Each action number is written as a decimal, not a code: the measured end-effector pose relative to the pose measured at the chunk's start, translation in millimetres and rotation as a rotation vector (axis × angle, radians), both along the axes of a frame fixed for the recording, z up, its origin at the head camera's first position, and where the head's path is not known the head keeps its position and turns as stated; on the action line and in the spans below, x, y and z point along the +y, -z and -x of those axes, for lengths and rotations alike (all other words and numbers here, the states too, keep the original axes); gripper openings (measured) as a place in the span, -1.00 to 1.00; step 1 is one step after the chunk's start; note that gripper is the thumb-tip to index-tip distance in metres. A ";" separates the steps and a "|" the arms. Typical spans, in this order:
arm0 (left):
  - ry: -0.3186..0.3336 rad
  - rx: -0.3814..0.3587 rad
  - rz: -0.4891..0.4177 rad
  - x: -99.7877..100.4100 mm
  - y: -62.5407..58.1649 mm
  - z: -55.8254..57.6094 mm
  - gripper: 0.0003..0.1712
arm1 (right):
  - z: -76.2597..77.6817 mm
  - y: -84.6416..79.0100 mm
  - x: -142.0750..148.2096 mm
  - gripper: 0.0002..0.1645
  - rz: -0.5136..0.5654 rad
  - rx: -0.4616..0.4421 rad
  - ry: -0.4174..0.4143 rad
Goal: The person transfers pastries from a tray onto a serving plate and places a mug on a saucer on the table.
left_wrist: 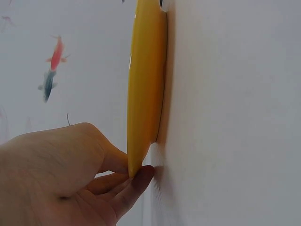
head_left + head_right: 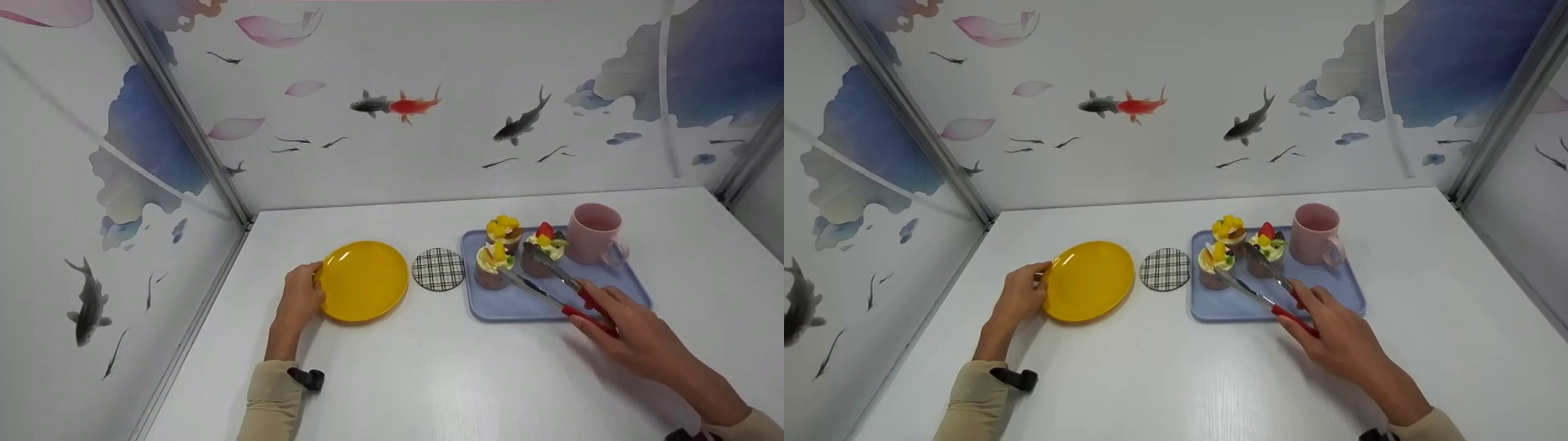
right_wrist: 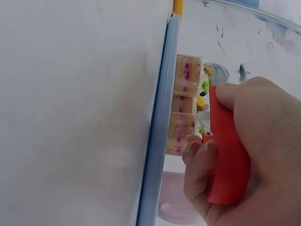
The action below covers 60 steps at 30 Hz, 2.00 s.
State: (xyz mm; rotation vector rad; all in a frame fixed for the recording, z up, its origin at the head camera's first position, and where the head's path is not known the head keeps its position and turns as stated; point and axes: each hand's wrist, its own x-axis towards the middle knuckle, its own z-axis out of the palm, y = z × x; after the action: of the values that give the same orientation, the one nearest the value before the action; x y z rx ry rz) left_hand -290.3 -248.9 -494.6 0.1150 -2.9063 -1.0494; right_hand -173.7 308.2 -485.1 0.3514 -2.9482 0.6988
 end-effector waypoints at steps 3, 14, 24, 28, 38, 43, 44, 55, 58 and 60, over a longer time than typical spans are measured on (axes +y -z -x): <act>0.006 0.008 0.000 -0.8 1.1 -0.8 -0.37 | 3.7 0.6 -2.2 -0.04 0.015 -0.009 -0.006; -0.002 0.004 -0.010 1.8 1.2 -1.9 -0.37 | 15.9 3.9 -11.0 -0.05 0.019 0.000 -0.020; 0.018 0.037 0.005 0.3 1.3 -4.9 -0.41 | 29.7 5.8 -16.1 -0.11 0.043 0.000 0.012; 0.011 0.020 -0.005 0.1 0.6 -5.1 -0.40 | 35.7 5.0 -16.6 -0.09 0.040 -0.021 0.015; 0.002 0.005 -0.008 -0.5 0.0 -3.9 -0.38 | 53.0 3.5 -23.7 -0.09 0.040 -0.077 0.005; -0.008 -0.011 -0.006 0.3 -1.4 -3.9 -0.37 | 57.5 5.9 -26.6 -0.13 0.043 -0.061 0.001; -0.008 -0.012 -0.004 0.2 -1.6 -3.7 -0.37 | 58.0 6.3 -26.8 -0.13 0.044 -0.060 0.001; 0.024 0.012 0.001 0.2 0.4 -0.1 -0.38 | 55.5 6.5 -24.0 -0.05 0.063 -0.098 0.024; 0.025 0.010 -0.002 0.2 0.3 -0.4 -0.37 | 56.2 7.0 -23.5 -0.06 0.062 -0.090 0.020; 0.023 0.008 -0.006 -0.3 0.2 -1.2 -0.37 | 57.2 7.5 -23.5 -0.07 0.059 -0.081 0.012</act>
State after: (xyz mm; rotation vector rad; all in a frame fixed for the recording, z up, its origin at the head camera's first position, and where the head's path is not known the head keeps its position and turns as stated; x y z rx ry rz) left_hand -289.1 -249.2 -494.8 0.0776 -2.9047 -1.0601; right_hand -231.0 284.8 -492.6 0.3075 -2.9947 0.8160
